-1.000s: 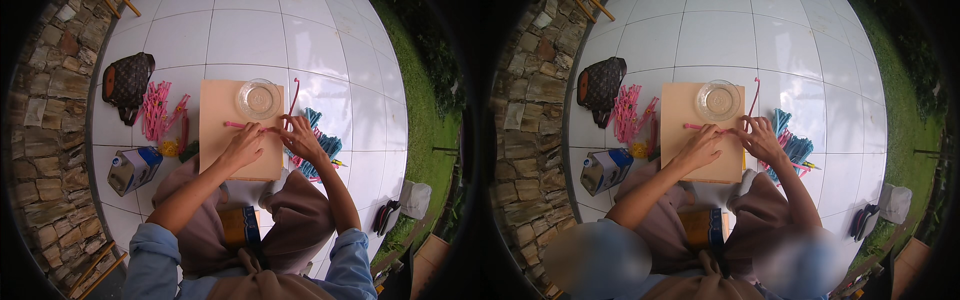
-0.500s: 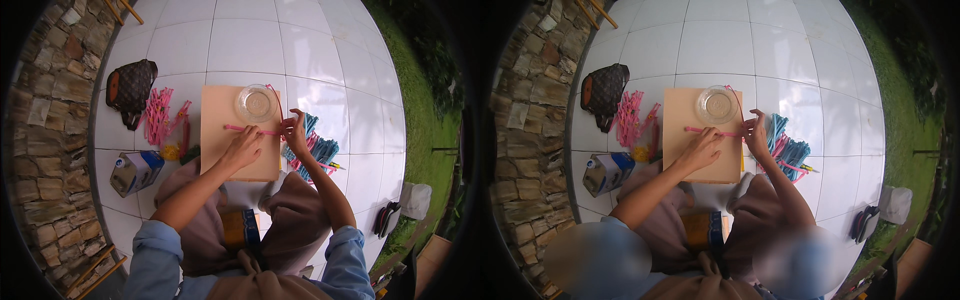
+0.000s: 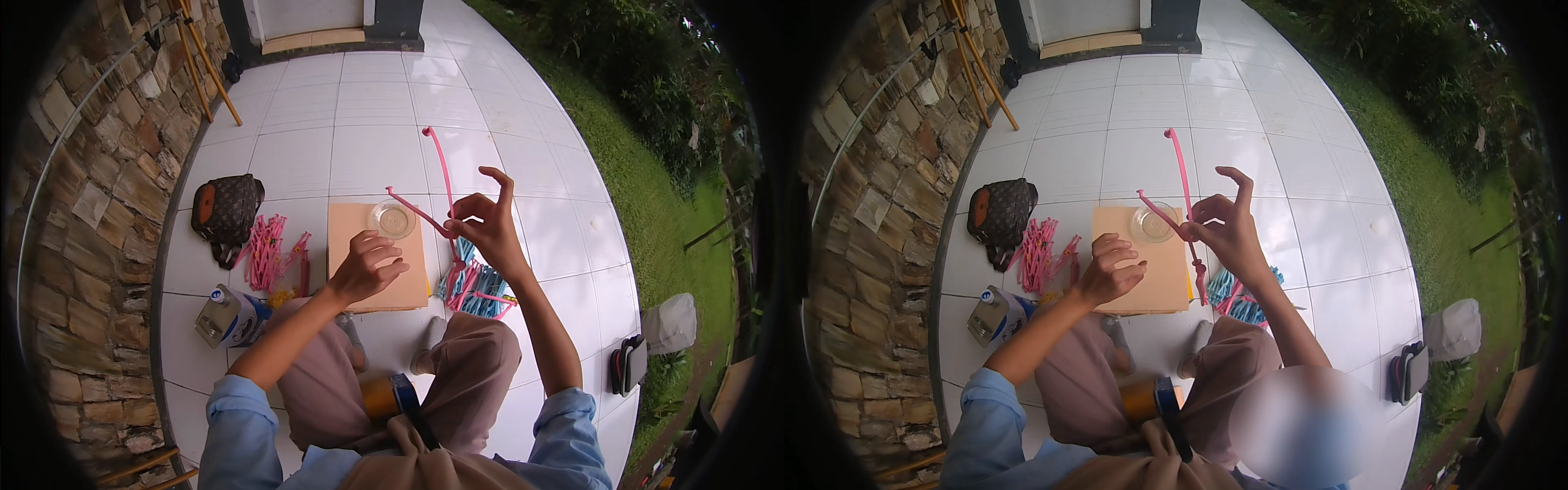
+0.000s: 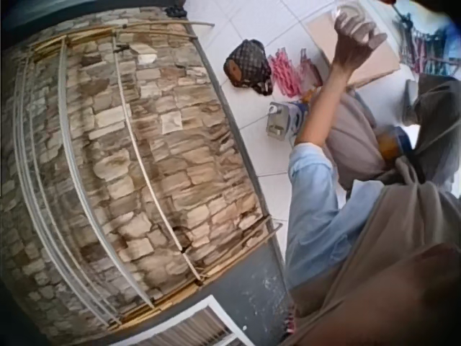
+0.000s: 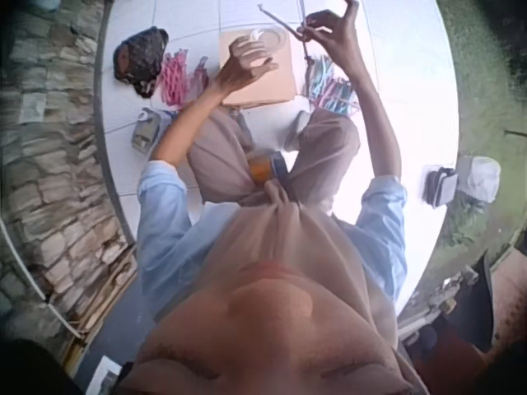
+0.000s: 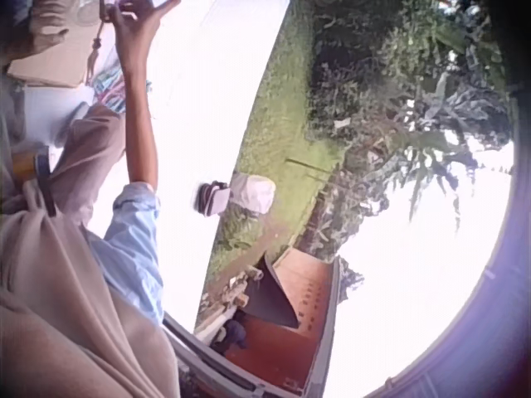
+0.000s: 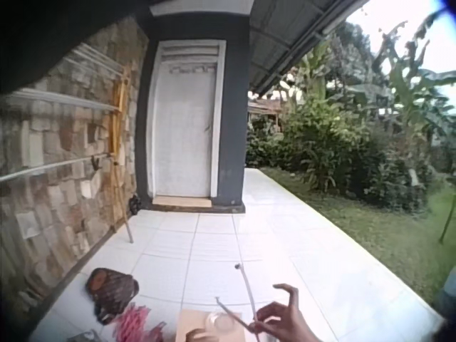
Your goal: The person applies glue from a large metal tin to pink rubber straps by hand on a cardboard box and then folds the straps.
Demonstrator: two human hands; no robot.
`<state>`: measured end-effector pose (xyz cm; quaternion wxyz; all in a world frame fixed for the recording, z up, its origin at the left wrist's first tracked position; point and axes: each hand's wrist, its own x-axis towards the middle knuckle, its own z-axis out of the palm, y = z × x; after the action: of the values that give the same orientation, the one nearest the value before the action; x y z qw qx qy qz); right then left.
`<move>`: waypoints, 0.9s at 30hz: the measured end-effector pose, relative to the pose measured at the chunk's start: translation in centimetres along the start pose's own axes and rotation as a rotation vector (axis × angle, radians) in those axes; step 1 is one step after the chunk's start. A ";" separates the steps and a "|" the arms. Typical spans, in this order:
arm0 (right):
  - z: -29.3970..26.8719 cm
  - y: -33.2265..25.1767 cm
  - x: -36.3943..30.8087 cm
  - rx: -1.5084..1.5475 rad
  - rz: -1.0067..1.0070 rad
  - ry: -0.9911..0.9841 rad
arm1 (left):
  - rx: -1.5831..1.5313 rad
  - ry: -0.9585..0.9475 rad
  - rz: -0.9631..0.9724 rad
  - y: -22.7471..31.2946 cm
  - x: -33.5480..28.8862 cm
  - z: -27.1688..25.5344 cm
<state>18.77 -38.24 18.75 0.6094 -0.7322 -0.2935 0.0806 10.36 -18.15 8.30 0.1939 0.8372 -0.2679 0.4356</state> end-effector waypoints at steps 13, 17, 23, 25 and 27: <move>-2.8 -8.1 0.6 0.231 -0.113 -0.054 | 0.107 -0.206 0.572 1.9 17.7 -8.8; -3.7 -7.7 -3.8 0.043 -0.268 -0.050 | 0.013 -0.207 0.088 1.8 16.6 -9.2; -0.6 -10.2 -7.9 0.406 -0.275 0.138 | -0.055 -0.255 -0.289 7.0 11.6 -8.1; 0.0 -11.1 -8.4 0.407 -0.289 0.268 | -0.102 -0.224 -0.309 8.6 10.2 -7.8; -0.2 -11.1 -9.0 0.306 -0.256 0.268 | -0.221 -0.254 -0.386 10.4 9.6 -7.7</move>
<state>7.89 -42.22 27.12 0.7519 -0.5922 -0.2849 -0.0518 3.70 -24.61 21.48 0.3286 0.8946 -0.1711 0.2499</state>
